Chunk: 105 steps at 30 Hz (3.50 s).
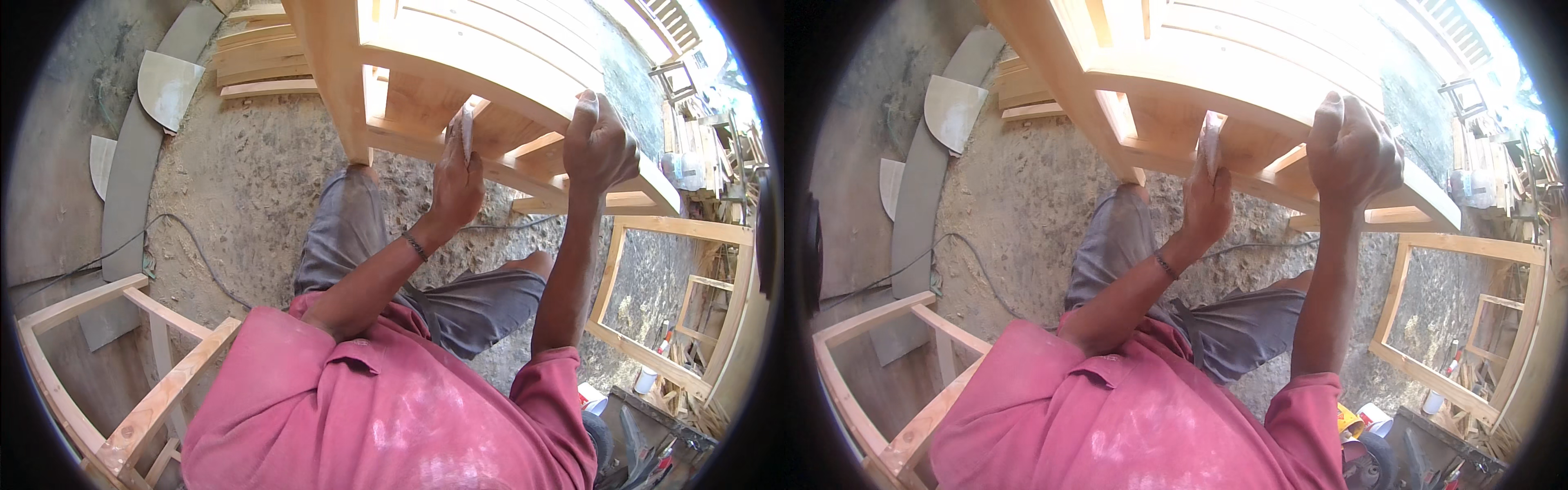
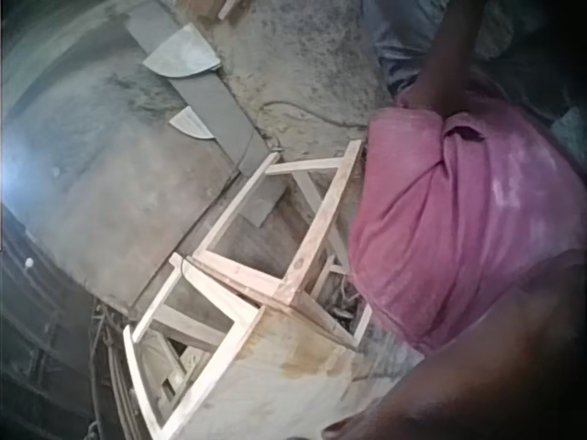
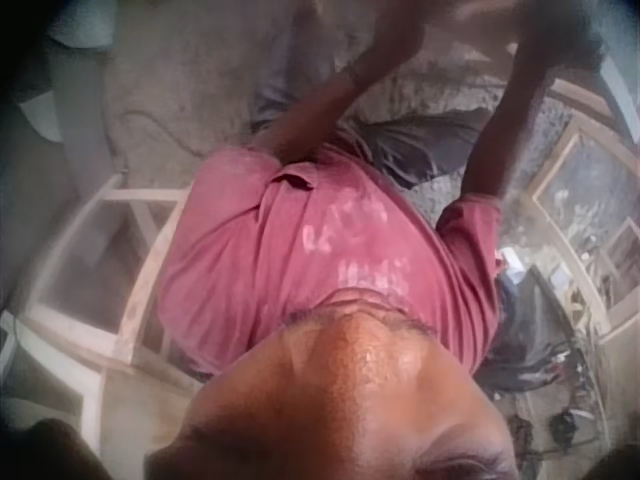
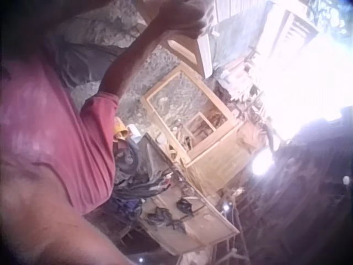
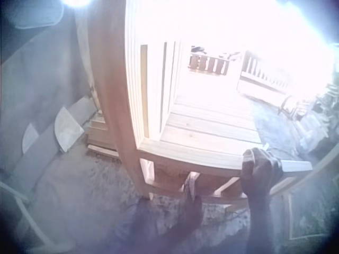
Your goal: The person sands the vertical slats and frame of a wooden bench using a piece of sandpaper.
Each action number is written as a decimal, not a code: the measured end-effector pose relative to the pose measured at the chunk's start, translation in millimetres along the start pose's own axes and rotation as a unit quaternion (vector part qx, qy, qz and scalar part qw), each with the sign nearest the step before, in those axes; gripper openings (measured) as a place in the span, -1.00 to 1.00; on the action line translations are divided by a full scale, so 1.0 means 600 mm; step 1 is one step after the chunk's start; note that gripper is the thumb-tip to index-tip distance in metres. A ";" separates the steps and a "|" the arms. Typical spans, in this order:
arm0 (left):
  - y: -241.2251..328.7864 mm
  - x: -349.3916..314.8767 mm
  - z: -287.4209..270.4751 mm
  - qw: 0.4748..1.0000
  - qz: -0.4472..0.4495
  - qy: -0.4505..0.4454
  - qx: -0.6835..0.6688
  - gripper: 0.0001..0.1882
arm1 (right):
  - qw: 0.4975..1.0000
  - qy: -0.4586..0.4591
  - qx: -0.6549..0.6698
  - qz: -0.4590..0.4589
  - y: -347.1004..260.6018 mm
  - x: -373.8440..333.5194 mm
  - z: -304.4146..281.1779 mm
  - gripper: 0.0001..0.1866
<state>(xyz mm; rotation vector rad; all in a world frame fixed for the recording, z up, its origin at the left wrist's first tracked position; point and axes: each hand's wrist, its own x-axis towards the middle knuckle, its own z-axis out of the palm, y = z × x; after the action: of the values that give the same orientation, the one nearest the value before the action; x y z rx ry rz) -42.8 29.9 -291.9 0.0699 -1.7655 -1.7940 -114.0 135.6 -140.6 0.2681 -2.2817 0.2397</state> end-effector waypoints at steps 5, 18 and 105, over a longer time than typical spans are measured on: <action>0.093 0.041 0.014 0.999 0.039 -0.008 0.010 -0.41 | 1.000 -0.015 0.019 0.003 0.000 -0.002 -0.004 -0.64; -0.002 0.029 0.021 0.980 0.096 0.012 0.171 -0.34 | 1.000 0.003 0.029 -0.008 0.000 0.003 -0.001 -0.64; 0.063 0.077 0.020 0.999 0.020 -0.021 -0.028 -0.51 | 0.998 0.001 0.044 -0.033 0.008 0.004 -0.006 -0.60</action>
<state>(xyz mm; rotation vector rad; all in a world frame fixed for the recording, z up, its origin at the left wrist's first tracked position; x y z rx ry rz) -71.3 22.9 -238.8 -0.0266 -1.7334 -1.8264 -114.5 140.8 -136.9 0.3882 -2.2590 0.3068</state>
